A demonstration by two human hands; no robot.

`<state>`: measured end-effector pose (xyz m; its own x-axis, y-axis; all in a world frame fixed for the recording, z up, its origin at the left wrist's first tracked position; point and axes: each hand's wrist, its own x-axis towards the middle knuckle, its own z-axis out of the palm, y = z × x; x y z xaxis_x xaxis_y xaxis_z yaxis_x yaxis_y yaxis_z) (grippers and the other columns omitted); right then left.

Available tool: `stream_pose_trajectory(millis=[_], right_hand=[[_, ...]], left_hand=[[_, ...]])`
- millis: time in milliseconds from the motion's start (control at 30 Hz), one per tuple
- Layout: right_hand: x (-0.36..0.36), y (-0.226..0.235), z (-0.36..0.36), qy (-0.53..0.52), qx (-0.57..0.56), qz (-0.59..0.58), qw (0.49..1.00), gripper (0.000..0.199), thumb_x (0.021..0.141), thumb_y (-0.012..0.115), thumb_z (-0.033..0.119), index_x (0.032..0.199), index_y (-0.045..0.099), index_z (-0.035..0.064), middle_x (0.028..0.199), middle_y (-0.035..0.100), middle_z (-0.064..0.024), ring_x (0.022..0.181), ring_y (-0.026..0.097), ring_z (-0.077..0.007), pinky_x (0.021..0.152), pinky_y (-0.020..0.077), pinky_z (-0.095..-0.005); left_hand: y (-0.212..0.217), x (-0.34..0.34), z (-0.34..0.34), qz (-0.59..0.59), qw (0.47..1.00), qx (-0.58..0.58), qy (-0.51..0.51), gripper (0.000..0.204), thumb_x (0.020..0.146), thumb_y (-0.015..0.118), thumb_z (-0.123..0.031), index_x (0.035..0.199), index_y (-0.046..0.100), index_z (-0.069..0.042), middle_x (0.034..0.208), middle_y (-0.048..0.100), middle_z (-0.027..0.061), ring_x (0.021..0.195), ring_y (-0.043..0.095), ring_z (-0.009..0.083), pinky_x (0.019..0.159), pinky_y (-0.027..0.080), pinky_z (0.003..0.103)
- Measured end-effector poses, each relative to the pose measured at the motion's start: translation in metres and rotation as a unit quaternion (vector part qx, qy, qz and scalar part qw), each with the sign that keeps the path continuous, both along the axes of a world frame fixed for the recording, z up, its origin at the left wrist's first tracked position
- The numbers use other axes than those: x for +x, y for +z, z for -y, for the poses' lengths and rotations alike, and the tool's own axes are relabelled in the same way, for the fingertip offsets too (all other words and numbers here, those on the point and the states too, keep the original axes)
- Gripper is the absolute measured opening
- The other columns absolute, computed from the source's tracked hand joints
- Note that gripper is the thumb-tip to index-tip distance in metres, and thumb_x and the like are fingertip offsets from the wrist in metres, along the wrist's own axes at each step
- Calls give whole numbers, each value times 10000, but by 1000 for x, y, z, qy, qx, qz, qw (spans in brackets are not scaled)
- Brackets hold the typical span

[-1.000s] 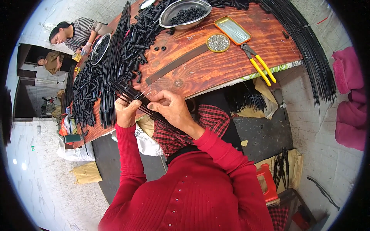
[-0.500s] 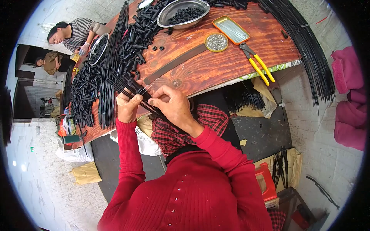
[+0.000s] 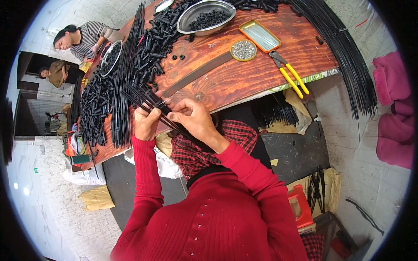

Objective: Manually assembling and trimming bundles of black electrical wires using pliers.

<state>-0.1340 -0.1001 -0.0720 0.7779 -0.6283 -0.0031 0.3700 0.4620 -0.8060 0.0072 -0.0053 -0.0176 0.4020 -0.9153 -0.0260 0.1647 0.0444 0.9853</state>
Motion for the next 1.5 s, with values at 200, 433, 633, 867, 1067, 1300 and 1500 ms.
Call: stream_pose_trajectory(millis=[200, 433, 633, 867, 1067, 1300, 1500], right_hand=[[-9, 3, -6, -5, -100, -72, 992, 163, 868, 687, 67, 973, 595, -18, 868, 654, -39, 785, 608, -63, 702, 496, -209], [-11, 11, -8, -3, -29, 10, 1000, 160, 835, 730, 87, 867, 602, -4, 753, 648, -15, 692, 585, -45, 594, 454, -194], [-16, 14, -4, 20, -34, -4, 999, 171, 838, 731, 92, 878, 597, -7, 797, 658, -32, 710, 589, -48, 620, 469, -198], [-17, 15, -6, -5, -76, -36, 996, 173, 848, 722, 85, 916, 596, -11, 854, 648, -41, 769, 602, -67, 671, 488, -210], [-27, 37, -16, -205, -307, -84, 925, 166, 776, 718, -22, 898, 609, 6, 876, 575, -61, 695, 577, -107, 620, 472, -228], [-19, 32, -21, -205, -290, -78, 932, 203, 787, 681, -22, 976, 670, 53, 872, 605, -50, 682, 633, -122, 612, 506, -242], [-18, 31, -21, -194, -275, -62, 940, 227, 797, 648, -59, 997, 671, 47, 868, 585, -48, 727, 632, -108, 625, 501, -236]], left_hand=[[14, -20, -2, 17, 999, 8, 32, 533, 838, 674, -69, 1312, 470, 63, 1130, 639, 160, 999, 647, 241, 906, 507, 368], [21, -19, -4, 28, 998, 27, 46, 497, 776, 704, 23, 1242, 533, 46, 1079, 663, 154, 968, 662, 252, 870, 537, 358], [11, -7, -2, 8, 1000, -5, 3, 500, 734, 707, 54, 1206, 544, 55, 1051, 670, 174, 948, 672, 278, 869, 549, 396], [4, -4, 1, -12, 999, 14, 39, 500, 712, 722, 57, 1183, 554, 54, 1036, 676, 169, 913, 681, 258, 853, 552, 370], [-5, 1, 3, 14, 997, 28, 67, 466, 712, 730, 58, 1153, 580, 43, 987, 684, 126, 882, 681, 213, 789, 557, 329], [1, -5, 5, -20, 998, 17, 63, 440, 709, 747, 55, 1125, 609, 22, 982, 681, 78, 848, 661, 147, 782, 537, 289], [-3, -2, 5, 16, 997, -2, 72, 446, 701, 763, 46, 1122, 620, 12, 986, 679, 61, 830, 648, 122, 777, 525, 270]])
